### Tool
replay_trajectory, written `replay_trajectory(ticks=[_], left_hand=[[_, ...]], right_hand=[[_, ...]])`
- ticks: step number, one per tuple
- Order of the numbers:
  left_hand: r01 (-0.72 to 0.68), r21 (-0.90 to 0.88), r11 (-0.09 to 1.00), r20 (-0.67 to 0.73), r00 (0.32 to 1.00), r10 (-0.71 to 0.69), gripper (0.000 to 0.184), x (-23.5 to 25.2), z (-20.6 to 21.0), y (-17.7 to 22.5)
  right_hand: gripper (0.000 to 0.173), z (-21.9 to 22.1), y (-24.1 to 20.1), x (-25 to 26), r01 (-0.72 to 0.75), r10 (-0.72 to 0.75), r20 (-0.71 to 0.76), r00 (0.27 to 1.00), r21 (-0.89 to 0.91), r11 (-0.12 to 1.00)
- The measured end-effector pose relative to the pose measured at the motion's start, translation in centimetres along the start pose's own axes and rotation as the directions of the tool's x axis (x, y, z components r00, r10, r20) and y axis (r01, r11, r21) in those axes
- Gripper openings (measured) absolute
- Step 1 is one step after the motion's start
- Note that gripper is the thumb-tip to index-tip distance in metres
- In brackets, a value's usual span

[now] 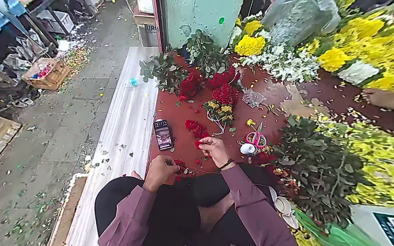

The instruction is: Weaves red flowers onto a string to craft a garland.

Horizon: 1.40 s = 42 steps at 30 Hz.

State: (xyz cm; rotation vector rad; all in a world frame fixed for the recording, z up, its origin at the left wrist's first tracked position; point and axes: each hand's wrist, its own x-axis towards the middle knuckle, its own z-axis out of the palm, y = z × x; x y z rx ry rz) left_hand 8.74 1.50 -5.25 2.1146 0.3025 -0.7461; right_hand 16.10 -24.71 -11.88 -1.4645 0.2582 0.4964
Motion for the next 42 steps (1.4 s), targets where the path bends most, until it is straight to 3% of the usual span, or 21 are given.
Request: replay_trajectory(ticks=[8, 14, 17, 20, 23, 27, 31, 34, 37, 39, 40, 42], left_hand=[[0.02, 0.011, 1.0, 0.013, 1.0, -0.02, 0.016, 0.3, 0.2, -0.2], [0.045, 0.021, 0.999, -0.031, 0.999, -0.044, 0.021, 0.2, 0.1, -0.1], [0.042, -0.03, 0.999, -0.039, 0.998, -0.043, 0.027, 0.3, 0.0, -0.2], [0.001, -0.117, 0.993, -0.04, 0.999, -0.006, 0.025, 0.6, 0.2, -0.5], [-0.047, -0.194, 0.98, -0.019, 0.999, 0.044, 0.021, 0.5, 0.3, -0.2], [-0.113, -0.228, 0.967, 0.04, 0.991, 0.125, 0.014, 0.1, 0.4, 0.5], [-0.146, -0.193, 0.97, 0.079, 0.983, 0.164, 0.019, 0.2, 0.2, 0.3], [-0.119, -0.227, 0.967, 0.109, 0.983, 0.147, 0.014, 0.1, -0.2, 0.3], [-0.091, -0.224, 0.97, 0.069, 0.992, 0.109, 0.015, 0.0, -0.4, 0.3], [-0.072, -0.226, 0.972, 0.045, 0.995, 0.084, 0.015, -0.1, -0.5, 0.3], [-0.061, -0.233, 0.971, 0.033, 0.997, 0.07, 0.016, -0.1, -0.5, 0.3], [-0.04, -0.271, 0.962, -0.002, 0.999, 0.041, 0.019, 0.0, -0.5, 0.2]], right_hand=[[0.014, 0.8, -0.4, -1.3, 0.034, -0.033, 0.022, 0.999, -0.028, 0.999], [0.033, 1.6, -0.3, -2.0, 0.219, -0.205, 0.171, 0.964, -0.066, 0.974], [0.018, 2.6, -0.3, -3.2, 0.287, -0.267, 0.162, 0.95, -0.111, 0.952], [0.015, 4.0, -0.7, -5.2, 0.223, -0.228, 0.191, 0.955, 0.046, 0.974], [0.035, 5.4, -0.3, -6.3, 0.159, -0.176, 0.199, 0.964, 0.097, 0.982], [0.054, 6.3, 0.1, -6.0, 0.089, -0.076, 0.123, 0.99, -0.105, 0.991], [0.075, 5.8, 0.1, -5.6, 0.011, 0.017, 0.123, 0.992, -0.228, 0.974], [0.103, 3.8, 0.0, -4.9, 0.015, 0.045, 0.221, 0.974, -0.263, 0.965], [0.12, 1.3, 0.0, -4.0, 0.142, -0.036, 0.32, 0.947, -0.315, 0.938], [0.116, 1.0, 0.3, -3.8, 0.199, -0.037, 0.442, 0.896, -0.326, 0.924], [0.103, 1.1, 0.4, -3.9, 0.175, -0.007, 0.48, 0.877, -0.307, 0.935], [0.052, 1.0, 0.7, -3.8, 0.113, 0.026, 0.416, 0.909, -0.307, 0.945]])
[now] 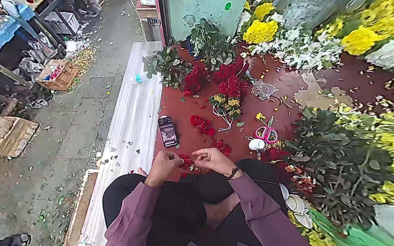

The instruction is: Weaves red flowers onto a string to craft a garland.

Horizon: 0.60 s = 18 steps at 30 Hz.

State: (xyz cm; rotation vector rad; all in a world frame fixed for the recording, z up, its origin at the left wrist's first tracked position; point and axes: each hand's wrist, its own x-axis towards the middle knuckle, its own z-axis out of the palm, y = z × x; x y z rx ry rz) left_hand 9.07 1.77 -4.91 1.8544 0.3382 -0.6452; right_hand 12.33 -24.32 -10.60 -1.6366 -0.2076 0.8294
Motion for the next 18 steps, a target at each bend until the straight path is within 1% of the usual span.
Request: replay_trajectory(ticks=[1, 2, 3, 4, 5, 6, 7, 8, 9, 10, 11, 12, 13, 14, 15, 16, 17, 18], left_hand=[[0.018, -0.019, 1.0, -0.027, 0.999, -0.018, 0.02, 0.0, -0.1, -0.1], [0.039, -0.031, 0.999, -0.06, 0.997, -0.041, 0.022, 0.0, -0.1, -0.3], [0.063, -0.023, 0.998, -0.092, 0.994, -0.065, 0.023, 0.0, -0.1, -0.5], [0.082, 0.001, 0.997, -0.124, 0.989, -0.081, 0.025, 0.1, 0.0, -0.5], [0.096, 0.057, 0.994, -0.146, 0.985, -0.086, 0.026, 0.3, 0.1, -0.4], [0.109, 0.149, 0.983, -0.145, 0.986, -0.088, 0.024, 0.4, 0.1, -0.3], [0.11, 0.259, 0.96, -0.092, 0.992, -0.089, 0.022, 0.2, 0.2, -0.1], [0.066, 0.35, 0.934, 0.03, 0.996, -0.081, 0.02, -0.1, 0.2, 0.1], [-0.041, 0.365, 0.93, 0.214, 0.976, -0.041, 0.02, -0.6, 0.2, 0.3], [-0.184, 0.259, 0.948, 0.415, 0.908, 0.062, 0.018, -1.0, 0.1, 0.6], [-0.285, 0.064, 0.956, 0.535, 0.819, 0.208, 0.015, -1.3, 0.2, 0.9], [-0.337, -0.144, 0.93, 0.532, 0.767, 0.36, 0.013, -1.5, 0.4, 1.3], [-0.359, -0.285, 0.889, 0.414, 0.79, 0.452, 0.013, -1.6, 0.4, 1.6], [-0.368, -0.338, 0.866, 0.235, 0.858, 0.457, 0.013, -1.4, 0.3, 1.8], [-0.359, -0.309, 0.881, 0.047, 0.919, 0.391, 0.012, -1.0, 0.2, 1.8], [-0.319, -0.221, 0.922, -0.104, 0.947, 0.303, 0.013, -0.4, 0.1, 1.3], [-0.251, -0.111, 0.962, -0.19, 0.955, 0.227, 0.014, 0.0, 0.1, 0.6], [-0.173, 0.001, 0.985, -0.202, 0.965, 0.169, 0.015, 0.1, 0.2, 0.1]], right_hand=[[0.029, -0.5, 0.0, 0.1, -0.003, 0.001, -0.054, 0.999, -0.028, 1.0], [0.021, -1.0, -0.1, 0.1, 0.017, -0.02, -0.078, 0.997, -0.039, 0.999], [0.019, -1.4, -0.4, -0.1, 0.054, -0.056, -0.054, 0.997, -0.043, 0.998], [0.02, -1.6, -0.8, -0.4, 0.102, -0.101, 0.021, 0.995, -0.057, 0.993], [0.02, -1.4, -1.3, -0.7, 0.165, -0.157, 0.113, 0.981, -0.058, 0.985], [0.02, -0.8, -1.7, -0.9, 0.236, -0.224, 0.193, 0.955, -0.036, 0.971], [0.019, -0.1, -2.1, -1.0, 0.292, -0.287, 0.235, 0.929, 0.015, 0.956], [0.017, 0.5, -2.5, -1.0, 0.328, -0.337, 0.232, 0.913, 0.076, 0.941], [0.016, 0.9, -2.6, -0.8, 0.347, -0.365, 0.197, 0.91, 0.119, 0.93], [0.015, 1.0, -2.5, -0.3, 0.35, -0.37, 0.159, 0.915, 0.145, 0.926], [0.014, 0.8, -2.0, 0.2, 0.327, -0.35, 0.147, 0.925, 0.16, 0.931], [0.013, 0.7, -1.3, 0.5, 0.276, -0.307, 0.166, 0.937, 0.185, 0.943], [0.011, 0.9, -0.7, 0.4, 0.207, -0.254, 0.187, 0.949, 0.24, 0.948], [0.011, 1.6, -0.7, 0.1, 0.159, -0.214, 0.183, 0.96, 0.278, 0.948], [0.01, 2.1, -0.9, -0.1, 0.18, -0.24, 0.191, 0.952, 0.289, 0.94], [0.011, 2.4, -1.4, -0.3, 0.224, -0.282, 0.191, 0.94, 0.279, 0.934], [0.012, 2.5, -1.8, -0.5, 0.271, -0.32, 0.171, 0.932, 0.257, 0.928], [0.012, 2.3, -2.2, -0.7, 0.308, -0.345, 0.142, 0.928, 0.232, 0.923]])
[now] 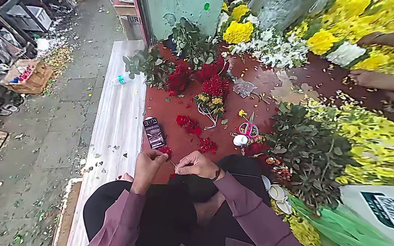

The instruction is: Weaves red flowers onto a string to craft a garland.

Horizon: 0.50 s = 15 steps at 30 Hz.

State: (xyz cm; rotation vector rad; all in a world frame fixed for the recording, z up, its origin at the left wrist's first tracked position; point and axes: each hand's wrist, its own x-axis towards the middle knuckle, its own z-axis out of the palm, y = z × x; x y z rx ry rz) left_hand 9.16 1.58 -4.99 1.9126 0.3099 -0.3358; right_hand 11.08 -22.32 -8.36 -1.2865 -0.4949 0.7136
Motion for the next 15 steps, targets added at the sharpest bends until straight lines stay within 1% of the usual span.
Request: replay_trajectory(ticks=[1, 2, 3, 5, 6, 7, 8, 9, 10, 11, 12, 13, 15], left_hand=[[0.041, 0.102, 0.994, 0.043, 0.998, -0.045, 0.015, -0.2, 0.0, -0.3], [0.067, 0.172, 0.983, 0.117, 0.989, -0.088, 0.015, -0.3, -0.1, -0.2], [0.084, 0.217, 0.973, 0.19, 0.974, -0.126, 0.015, -0.3, -0.2, -0.1], [0.1, 0.257, 0.961, 0.293, 0.94, -0.176, 0.015, -0.3, -0.2, 0.2], [0.103, 0.275, 0.956, 0.316, 0.929, -0.191, 0.014, -0.3, -0.2, 0.2], [0.11, 0.299, 0.948, 0.321, 0.924, -0.208, 0.014, -0.3, -0.1, 0.2], [0.123, 0.328, 0.937, 0.313, 0.921, -0.23, 0.014, -0.3, -0.1, 0.1], [0.138, 0.357, 0.924, 0.3, 0.92, -0.253, 0.014, -0.3, -0.1, 0.1], [0.147, 0.38, 0.913, 0.288, 0.919, -0.268, 0.015, -0.3, -0.1, 0.1], [0.151, 0.393, 0.907, 0.279, 0.92, -0.274, 0.014, -0.3, 0.0, 0.0], [0.147, 0.401, 0.904, 0.276, 0.922, -0.273, 0.014, -0.3, 0.0, -0.1], [0.145, 0.403, 0.904, 0.278, 0.921, -0.272, 0.015, -0.2, 0.1, -0.2], [0.145, 0.402, 0.904, 0.284, 0.919, -0.274, 0.015, -0.2, 0.2, -0.5]], right_hand=[[0.013, -0.4, -0.4, -0.1, 0.018, -0.018, -0.033, 0.999, -0.015, 1.0], [0.013, -1.1, -0.6, -0.2, 0.011, -0.013, -0.07, 0.997, -0.025, 1.0], [0.013, -2.2, -0.8, -0.3, -0.028, 0.024, -0.101, 0.995, -0.042, 0.999], [0.016, -5.0, -0.7, -0.4, -0.208, 0.195, -0.126, 0.973, -0.102, 0.973], [0.019, -6.6, -0.3, -0.2, -0.329, 0.311, -0.129, 0.942, -0.156, 0.931], [0.022, -8.1, 0.5, 0.4, -0.446, 0.417, -0.167, 0.893, -0.222, 0.867], [0.023, -9.7, 1.6, 1.3, -0.552, 0.493, -0.251, 0.833, -0.317, 0.771], [0.023, -11.1, 3.1, 2.4, -0.641, 0.526, -0.367, 0.767, -0.407, 0.651], [0.021, -12.4, 4.8, 3.7, -0.708, 0.506, -0.498, 0.705, -0.454, 0.541], [0.02, -13.2, 6.3, 4.9, -0.752, 0.448, -0.607, 0.656, -0.472, 0.46], [0.02, -13.6, 7.5, 6.0, -0.783, 0.395, -0.68, 0.618, -0.484, 0.392], [0.022, -13.8, 8.5, 6.8, -0.81, 0.363, -0.727, 0.583, -0.484, 0.33], [0.034, -13.7, 10.1, 8.2, -0.848, 0.349, -0.773, 0.53, -0.475, 0.235]])
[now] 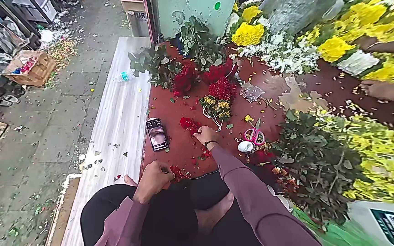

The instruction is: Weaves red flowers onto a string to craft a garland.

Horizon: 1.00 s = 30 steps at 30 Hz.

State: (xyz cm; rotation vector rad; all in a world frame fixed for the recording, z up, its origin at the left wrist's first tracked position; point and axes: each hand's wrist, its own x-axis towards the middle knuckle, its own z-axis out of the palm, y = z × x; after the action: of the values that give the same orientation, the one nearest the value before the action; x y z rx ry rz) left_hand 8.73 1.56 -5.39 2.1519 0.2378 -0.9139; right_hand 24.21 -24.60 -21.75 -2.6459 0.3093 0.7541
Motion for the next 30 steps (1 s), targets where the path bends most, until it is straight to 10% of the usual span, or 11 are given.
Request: replay_trajectory(ticks=[6, 12, 30], left_hand=[[-0.002, -0.016, 1.0, 0.022, 1.0, 0.002, 0.014, -0.1, 0.1, 0.3], [-0.039, -0.04, 0.998, 0.036, 0.999, 0.041, 0.016, -0.2, 0.3, 0.3], [0.015, -0.017, 1.0, -0.039, 0.999, -0.016, 0.018, 0.2, 0.4, 0.3]], right_hand=[[0.027, 0.4, 1.2, -1.2, 0.007, 0.0, -0.021, 1.0, 0.294, 0.956], [0.028, -3.2, -0.2, -5.5, -0.067, -0.176, 0.205, 0.963, 0.813, 0.578], [0.029, -3.5, -0.9, -15.0, 0.401, -0.489, -0.194, 0.851, 0.84, 0.365]])
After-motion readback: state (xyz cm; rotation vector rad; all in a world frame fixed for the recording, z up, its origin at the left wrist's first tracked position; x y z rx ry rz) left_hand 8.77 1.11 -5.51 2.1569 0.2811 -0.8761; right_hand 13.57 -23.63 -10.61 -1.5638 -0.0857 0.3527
